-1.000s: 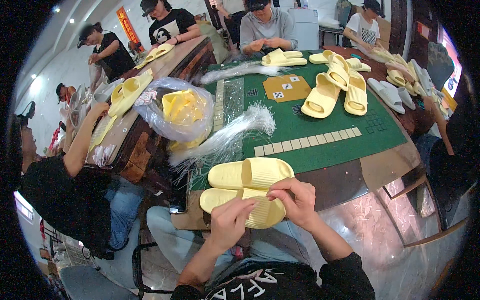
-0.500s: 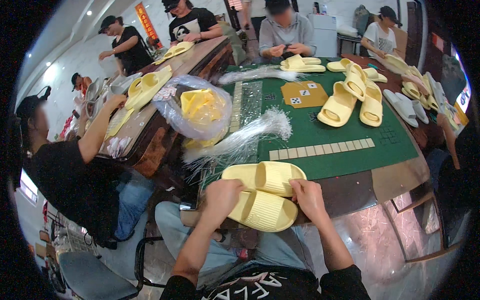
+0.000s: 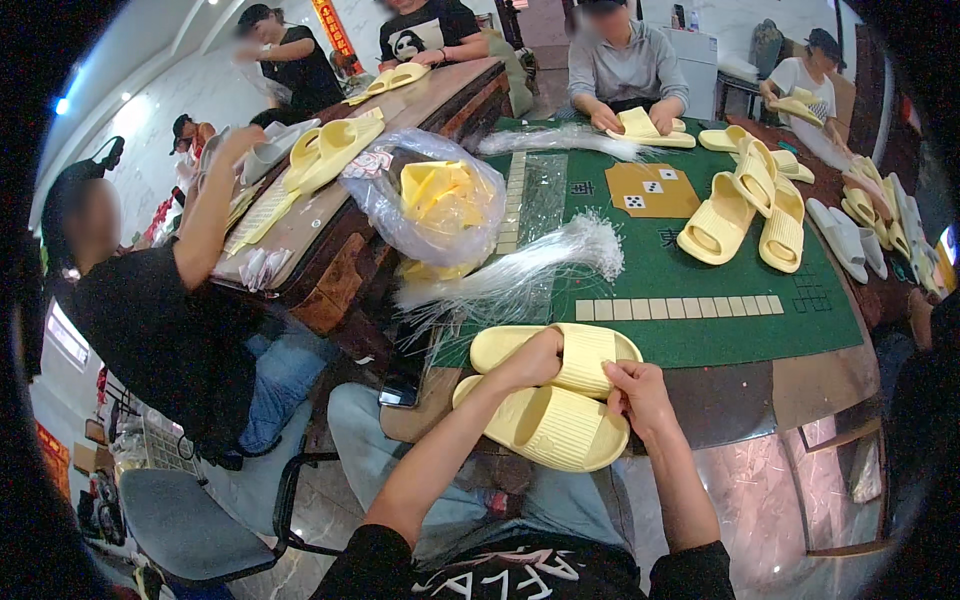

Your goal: The person attaches pairs of slippers together by threading plastic fasteners through them by hand.

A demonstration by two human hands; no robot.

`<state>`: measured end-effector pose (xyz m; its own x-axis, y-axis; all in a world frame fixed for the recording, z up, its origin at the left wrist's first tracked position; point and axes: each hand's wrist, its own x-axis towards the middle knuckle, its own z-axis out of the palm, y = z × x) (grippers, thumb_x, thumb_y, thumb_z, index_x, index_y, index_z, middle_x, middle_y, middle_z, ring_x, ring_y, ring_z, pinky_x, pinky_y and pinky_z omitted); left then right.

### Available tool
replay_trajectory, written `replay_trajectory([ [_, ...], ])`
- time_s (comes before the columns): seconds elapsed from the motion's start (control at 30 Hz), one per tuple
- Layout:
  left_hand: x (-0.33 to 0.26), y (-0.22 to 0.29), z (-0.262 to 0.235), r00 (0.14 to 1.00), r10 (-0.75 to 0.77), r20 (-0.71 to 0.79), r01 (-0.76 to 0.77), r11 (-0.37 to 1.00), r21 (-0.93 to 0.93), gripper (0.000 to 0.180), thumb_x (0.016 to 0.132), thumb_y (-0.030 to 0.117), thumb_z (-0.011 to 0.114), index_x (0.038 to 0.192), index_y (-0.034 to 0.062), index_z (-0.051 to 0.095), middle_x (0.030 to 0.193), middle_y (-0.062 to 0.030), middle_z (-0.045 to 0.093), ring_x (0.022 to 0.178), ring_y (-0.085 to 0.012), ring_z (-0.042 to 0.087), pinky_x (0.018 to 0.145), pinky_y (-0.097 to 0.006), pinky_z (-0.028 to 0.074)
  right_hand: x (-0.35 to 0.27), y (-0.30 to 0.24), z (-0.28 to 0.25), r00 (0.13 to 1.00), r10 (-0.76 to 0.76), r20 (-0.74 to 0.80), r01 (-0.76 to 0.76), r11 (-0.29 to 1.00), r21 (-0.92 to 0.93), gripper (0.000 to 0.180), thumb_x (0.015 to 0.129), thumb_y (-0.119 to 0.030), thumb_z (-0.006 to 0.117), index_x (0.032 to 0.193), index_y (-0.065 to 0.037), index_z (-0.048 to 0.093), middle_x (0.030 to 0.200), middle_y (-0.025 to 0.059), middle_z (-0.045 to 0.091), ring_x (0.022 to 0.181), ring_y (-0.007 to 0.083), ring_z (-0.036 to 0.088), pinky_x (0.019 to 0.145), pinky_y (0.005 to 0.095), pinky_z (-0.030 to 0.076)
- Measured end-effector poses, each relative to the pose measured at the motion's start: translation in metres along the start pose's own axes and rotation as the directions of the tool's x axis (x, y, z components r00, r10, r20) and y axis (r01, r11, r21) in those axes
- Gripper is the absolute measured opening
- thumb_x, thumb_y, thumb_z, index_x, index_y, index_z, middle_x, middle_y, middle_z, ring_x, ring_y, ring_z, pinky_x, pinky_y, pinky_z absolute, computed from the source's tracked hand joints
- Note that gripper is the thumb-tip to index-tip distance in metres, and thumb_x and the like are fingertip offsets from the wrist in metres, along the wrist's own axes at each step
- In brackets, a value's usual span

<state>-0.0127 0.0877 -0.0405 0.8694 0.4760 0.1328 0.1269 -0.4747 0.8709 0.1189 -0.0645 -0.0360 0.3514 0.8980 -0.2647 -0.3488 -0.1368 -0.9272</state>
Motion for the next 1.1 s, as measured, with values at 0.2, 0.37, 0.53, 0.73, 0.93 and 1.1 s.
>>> replay_trajectory([
  [0.2, 0.000, -0.006, 0.007, 0.996, -0.058, -0.074, 0.070, 0.985, 0.160, 0.023, 0.070, -0.002, 0.053, 0.089, -0.0016, 0.065, 0.090, -0.0245, 0.062, 0.087, -0.0366, 0.061, 0.075, -0.040, 0.047, 0.000, 0.003, 0.000, 1.000, -0.007, -0.018, 0.009, 0.993, 0.115, 0.019, 0.088, -0.018, 0.059, 0.086, 0.001, 0.060, 0.055, -0.0011, 0.051, 0.040, 0.0065, 0.044, 0.039, 0.0195, 0.033],
  [0.37, 0.002, 0.022, 0.000, 0.999, -0.025, 0.024, 0.024, 0.998, 0.058, 0.026, 0.075, 0.004, 0.059, 0.100, 0.0009, 0.064, 0.094, -0.0161, 0.067, 0.087, -0.0227, 0.064, 0.076, -0.033, 0.048, 0.002, 0.002, -0.010, 0.996, 0.066, 0.054, -0.077, 0.967, 0.241, 0.023, 0.087, -0.018, 0.059, 0.099, 0.002, 0.057, 0.060, -0.0029, 0.048, 0.044, 0.0057, 0.041, 0.041, 0.0191, 0.032],
  [0.53, -0.003, -0.013, 0.001, 0.997, 0.062, -0.050, -0.062, 0.998, -0.006, 0.023, 0.075, 0.004, 0.059, 0.097, -0.0006, 0.064, 0.093, -0.0200, 0.065, 0.085, -0.0313, 0.063, 0.075, -0.035, 0.048, 0.010, 0.005, 0.002, 1.000, 0.023, -0.011, -0.020, 0.978, 0.210, 0.022, 0.090, -0.023, 0.056, 0.084, -0.003, 0.055, 0.061, 0.0014, 0.053, 0.043, 0.0082, 0.048, 0.037, 0.0210, 0.036],
  [0.73, -0.036, 0.051, -0.038, 0.939, 0.277, -0.201, -0.168, 0.885, 0.434, 0.012, 0.076, 0.008, 0.063, 0.085, 0.0009, 0.066, 0.077, -0.0130, 0.063, 0.071, -0.0257, 0.061, 0.065, -0.033, 0.048, -0.012, -0.006, -0.006, 0.852, -0.439, -0.284, 0.382, 0.894, -0.236, 0.017, 0.091, -0.011, 0.052, 0.085, 0.004, 0.057, 0.069, 0.0050, 0.055, 0.047, 0.0089, 0.051, 0.040, 0.0226, 0.042],
  [0.93, -0.075, 0.069, -0.062, 0.901, 0.387, -0.193, -0.078, 0.585, 0.807, 0.010, 0.074, 0.007, 0.059, 0.083, 0.0039, 0.062, 0.074, -0.0088, 0.057, 0.075, -0.0258, 0.056, 0.064, -0.036, 0.045, -0.010, -0.002, -0.019, 0.635, -0.684, -0.360, 0.547, 0.727, -0.416, 0.018, 0.091, -0.014, 0.055, 0.090, 0.001, 0.064, 0.069, 0.0015, 0.055, 0.049, 0.0059, 0.047, 0.048, 0.0184, 0.039],
  [1.1, -0.082, 0.062, -0.056, 0.736, 0.586, -0.341, -0.039, 0.538, 0.842, 0.013, 0.071, 0.006, 0.063, 0.083, 0.0046, 0.060, 0.071, -0.0063, 0.055, 0.067, -0.0225, 0.055, 0.056, -0.033, 0.044, -0.008, 0.001, -0.017, 0.785, -0.503, -0.361, 0.494, 0.861, -0.125, 0.020, 0.091, -0.013, 0.053, 0.087, 0.004, 0.063, 0.059, -0.0005, 0.050, 0.047, 0.0051, 0.043, 0.044, 0.0181, 0.031],
])
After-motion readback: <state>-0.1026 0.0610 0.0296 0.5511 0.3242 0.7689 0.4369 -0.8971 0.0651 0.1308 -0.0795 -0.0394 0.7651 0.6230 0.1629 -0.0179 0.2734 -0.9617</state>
